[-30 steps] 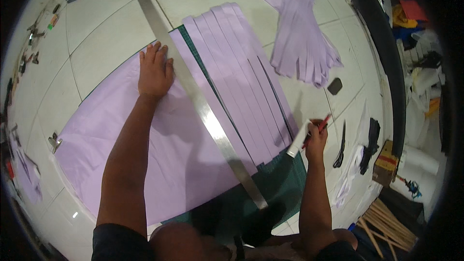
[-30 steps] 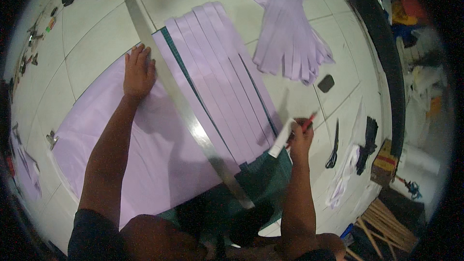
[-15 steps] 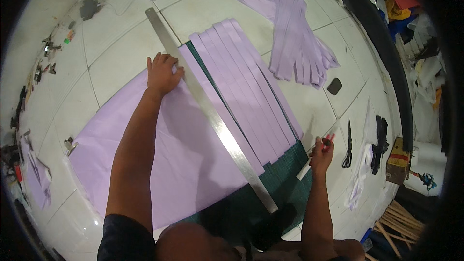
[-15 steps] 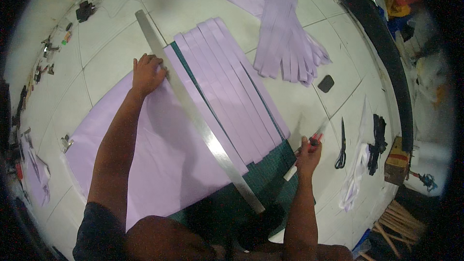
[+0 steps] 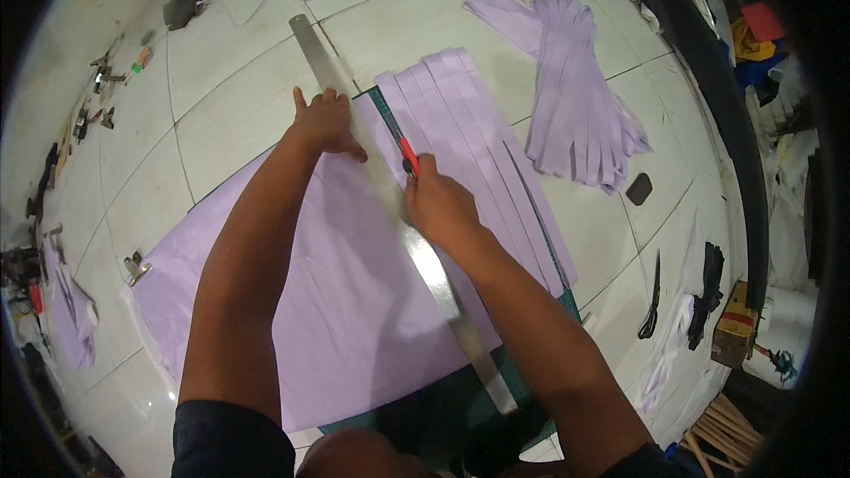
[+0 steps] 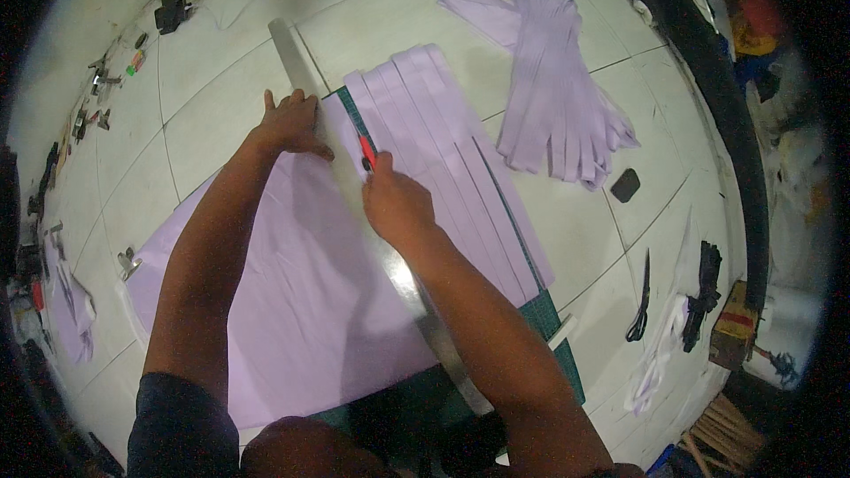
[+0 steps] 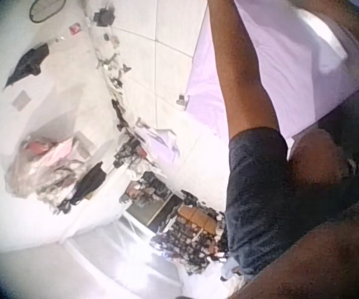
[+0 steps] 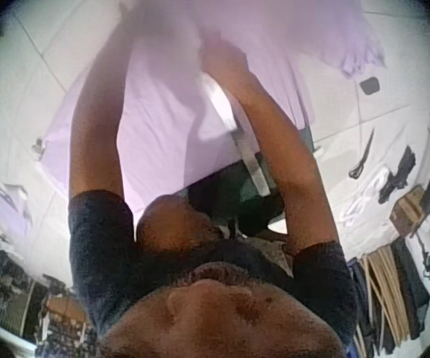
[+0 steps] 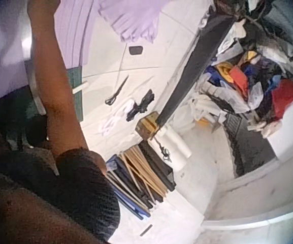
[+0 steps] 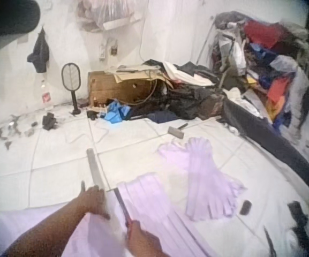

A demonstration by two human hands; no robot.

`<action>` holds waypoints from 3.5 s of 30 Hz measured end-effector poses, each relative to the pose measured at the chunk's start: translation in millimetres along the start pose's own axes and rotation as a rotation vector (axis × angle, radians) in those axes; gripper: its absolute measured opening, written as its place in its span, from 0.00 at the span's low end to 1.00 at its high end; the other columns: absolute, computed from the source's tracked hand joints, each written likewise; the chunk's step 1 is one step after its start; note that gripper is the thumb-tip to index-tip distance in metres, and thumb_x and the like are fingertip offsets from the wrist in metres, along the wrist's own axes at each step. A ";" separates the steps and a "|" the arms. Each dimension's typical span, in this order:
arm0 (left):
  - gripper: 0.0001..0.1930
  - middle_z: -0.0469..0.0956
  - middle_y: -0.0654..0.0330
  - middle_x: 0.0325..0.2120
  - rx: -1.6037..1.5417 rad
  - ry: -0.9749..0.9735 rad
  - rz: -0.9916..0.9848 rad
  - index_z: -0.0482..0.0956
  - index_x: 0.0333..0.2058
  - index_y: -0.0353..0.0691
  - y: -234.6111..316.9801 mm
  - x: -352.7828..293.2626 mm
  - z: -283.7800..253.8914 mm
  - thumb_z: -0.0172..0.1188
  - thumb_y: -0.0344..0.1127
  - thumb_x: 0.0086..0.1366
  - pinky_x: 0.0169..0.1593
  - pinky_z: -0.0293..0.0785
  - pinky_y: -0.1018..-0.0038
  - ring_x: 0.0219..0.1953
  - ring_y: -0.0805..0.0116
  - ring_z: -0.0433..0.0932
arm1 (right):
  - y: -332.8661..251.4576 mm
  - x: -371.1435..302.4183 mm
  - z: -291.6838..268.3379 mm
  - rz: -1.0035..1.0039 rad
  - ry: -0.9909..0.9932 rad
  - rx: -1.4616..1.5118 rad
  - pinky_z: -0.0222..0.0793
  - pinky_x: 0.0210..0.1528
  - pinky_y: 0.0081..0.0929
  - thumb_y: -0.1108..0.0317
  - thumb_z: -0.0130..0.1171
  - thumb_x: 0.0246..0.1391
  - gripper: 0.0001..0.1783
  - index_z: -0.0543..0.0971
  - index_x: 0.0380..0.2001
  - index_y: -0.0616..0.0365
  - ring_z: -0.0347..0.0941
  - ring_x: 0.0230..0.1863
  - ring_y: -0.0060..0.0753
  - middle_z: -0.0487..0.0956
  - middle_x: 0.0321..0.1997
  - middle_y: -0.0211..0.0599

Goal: The person cuts purple fabric into strips on a green cutting mat using a utility knife and a metal ruler.

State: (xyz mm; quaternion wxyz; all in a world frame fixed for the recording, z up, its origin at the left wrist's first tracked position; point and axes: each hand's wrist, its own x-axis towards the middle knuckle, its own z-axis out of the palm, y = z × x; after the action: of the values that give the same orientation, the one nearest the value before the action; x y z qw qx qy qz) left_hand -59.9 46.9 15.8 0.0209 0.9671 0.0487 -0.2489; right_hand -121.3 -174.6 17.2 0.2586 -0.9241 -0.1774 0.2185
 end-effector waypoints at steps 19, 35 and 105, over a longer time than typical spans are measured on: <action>0.68 0.63 0.44 0.61 -0.085 0.136 0.095 0.51 0.67 0.35 -15.0 14.3 16.4 0.82 0.57 0.32 0.70 0.55 0.53 0.65 0.49 0.64 | -33.6 85.8 29.7 -0.043 -0.048 -0.073 0.76 0.46 0.48 0.63 0.54 0.61 0.17 0.66 0.46 0.64 0.81 0.42 0.56 0.82 0.39 0.57; 0.58 0.63 0.46 0.61 0.054 0.029 0.070 0.55 0.69 0.60 -14.6 11.0 9.6 0.78 0.59 0.39 0.70 0.48 0.43 0.66 0.48 0.63 | 7.8 -39.1 3.0 0.213 -0.364 -0.002 0.69 0.47 0.57 0.62 0.45 0.63 0.18 0.64 0.52 0.60 0.78 0.40 0.64 0.80 0.37 0.58; 0.57 0.68 0.48 0.56 0.110 0.050 0.109 0.55 0.69 0.64 -11.0 13.9 9.9 0.77 0.61 0.40 0.68 0.51 0.41 0.62 0.50 0.69 | -15.1 9.4 0.9 0.182 -0.303 -0.023 0.71 0.49 0.55 0.66 0.46 0.63 0.18 0.65 0.53 0.61 0.78 0.44 0.63 0.81 0.40 0.59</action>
State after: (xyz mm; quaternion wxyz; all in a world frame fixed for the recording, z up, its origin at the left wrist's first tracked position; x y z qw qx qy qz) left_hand -53.7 58.4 0.3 -0.0200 0.9739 -0.0175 -0.2253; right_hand -117.1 -158.0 21.9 0.1976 -0.8957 -0.1324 0.3756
